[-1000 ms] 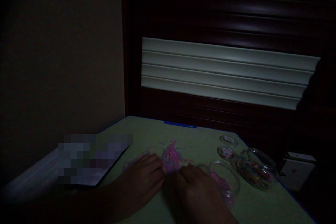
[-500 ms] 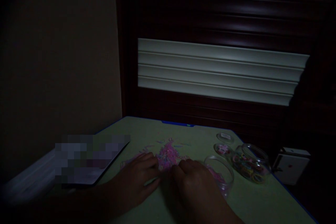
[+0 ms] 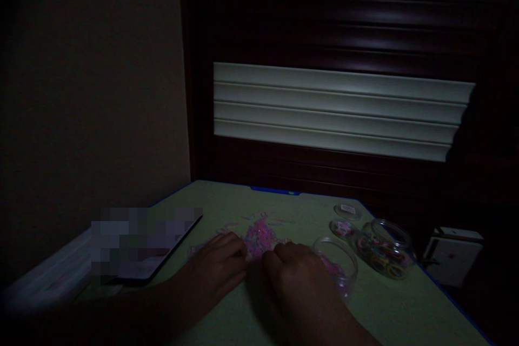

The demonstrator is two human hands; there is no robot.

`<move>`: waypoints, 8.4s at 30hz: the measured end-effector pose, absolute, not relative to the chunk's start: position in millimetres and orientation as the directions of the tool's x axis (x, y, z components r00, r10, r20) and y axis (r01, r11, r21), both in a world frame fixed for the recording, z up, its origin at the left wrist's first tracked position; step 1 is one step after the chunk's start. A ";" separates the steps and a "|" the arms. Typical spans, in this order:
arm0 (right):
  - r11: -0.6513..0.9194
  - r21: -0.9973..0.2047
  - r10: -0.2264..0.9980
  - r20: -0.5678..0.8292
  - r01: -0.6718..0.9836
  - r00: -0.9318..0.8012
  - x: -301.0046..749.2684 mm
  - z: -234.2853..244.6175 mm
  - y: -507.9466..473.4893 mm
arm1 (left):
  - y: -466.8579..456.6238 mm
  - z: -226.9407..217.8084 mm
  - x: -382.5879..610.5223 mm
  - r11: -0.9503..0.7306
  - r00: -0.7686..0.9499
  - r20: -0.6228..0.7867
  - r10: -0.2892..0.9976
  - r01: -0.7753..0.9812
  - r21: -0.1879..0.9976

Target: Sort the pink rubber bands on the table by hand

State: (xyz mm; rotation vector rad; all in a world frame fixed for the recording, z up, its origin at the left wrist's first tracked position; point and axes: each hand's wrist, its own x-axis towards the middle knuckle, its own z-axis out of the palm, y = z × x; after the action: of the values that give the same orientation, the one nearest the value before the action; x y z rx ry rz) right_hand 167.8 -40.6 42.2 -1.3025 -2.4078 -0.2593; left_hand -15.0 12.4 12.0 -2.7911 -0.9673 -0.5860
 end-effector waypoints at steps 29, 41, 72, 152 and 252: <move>0.484 -0.065 0.798 0.441 0.873 -0.410 168.4 44.1 -40.7 | 10.5 11.3 -13.5 -0.831 0.620 0.563 0.547 0.483 0.276; 0.522 -0.046 0.761 0.476 0.852 -0.441 169.5 37.7 -36.3 | 12.2 9.5 -12.6 -0.886 0.602 0.652 0.461 0.351 0.303; 0.552 0.069 0.705 0.493 0.831 -0.510 169.3 28.3 -34.5 | 9.5 10.2 -13.1 -0.916 0.652 0.644 0.399 0.320 0.244; 0.381 -0.026 0.893 0.268 0.924 -0.361 165.0 51.3 -47.9 | 14.8 6.4 -13.8 -0.760 0.597 0.514 0.616 0.623 0.187; 0.494 -0.141 0.830 0.371 0.858 -0.417 168.2 42.7 -44.0 | 2.8 14.9 -8.2 -0.841 0.714 0.511 0.478 0.540 0.032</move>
State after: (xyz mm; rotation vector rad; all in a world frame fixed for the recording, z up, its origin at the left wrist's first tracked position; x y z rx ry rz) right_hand 168.2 -44.0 42.7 -1.4028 -2.3511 -0.0994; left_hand -8.2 2.8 14.9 -2.7971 -0.8335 -0.7836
